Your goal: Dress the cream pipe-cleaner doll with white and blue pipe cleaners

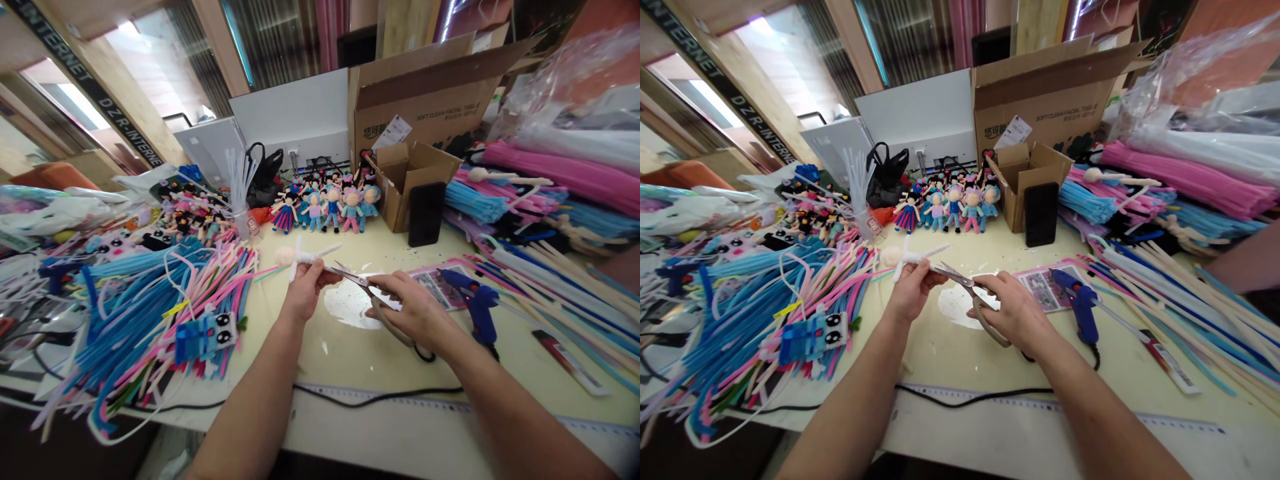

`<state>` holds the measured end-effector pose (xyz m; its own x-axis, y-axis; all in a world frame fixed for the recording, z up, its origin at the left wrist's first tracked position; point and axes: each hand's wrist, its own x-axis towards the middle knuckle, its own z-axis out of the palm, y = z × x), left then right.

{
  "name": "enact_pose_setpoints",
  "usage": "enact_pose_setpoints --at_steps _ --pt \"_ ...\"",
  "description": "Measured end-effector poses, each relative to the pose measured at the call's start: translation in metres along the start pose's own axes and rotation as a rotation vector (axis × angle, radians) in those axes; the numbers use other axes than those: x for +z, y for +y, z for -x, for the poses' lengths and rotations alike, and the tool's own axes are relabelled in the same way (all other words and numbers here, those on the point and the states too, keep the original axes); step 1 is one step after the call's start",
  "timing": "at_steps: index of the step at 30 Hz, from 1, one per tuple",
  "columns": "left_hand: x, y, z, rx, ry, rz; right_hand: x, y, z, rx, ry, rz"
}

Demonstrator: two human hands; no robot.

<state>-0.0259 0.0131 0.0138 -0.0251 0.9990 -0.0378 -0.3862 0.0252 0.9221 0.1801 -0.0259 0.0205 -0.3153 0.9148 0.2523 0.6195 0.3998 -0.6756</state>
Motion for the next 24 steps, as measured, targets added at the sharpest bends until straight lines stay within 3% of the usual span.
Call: enact_pose_setpoints --at_steps 13,24 --pt "-0.0033 -0.0009 -0.0014 0.094 -0.110 -0.087 -0.0052 -0.0029 -0.0003 0.058 -0.048 -0.034" --pt "-0.0041 -0.0031 -0.0036 0.085 -0.068 -0.050 -0.0049 -0.0030 0.0002 0.044 -0.002 -0.028"
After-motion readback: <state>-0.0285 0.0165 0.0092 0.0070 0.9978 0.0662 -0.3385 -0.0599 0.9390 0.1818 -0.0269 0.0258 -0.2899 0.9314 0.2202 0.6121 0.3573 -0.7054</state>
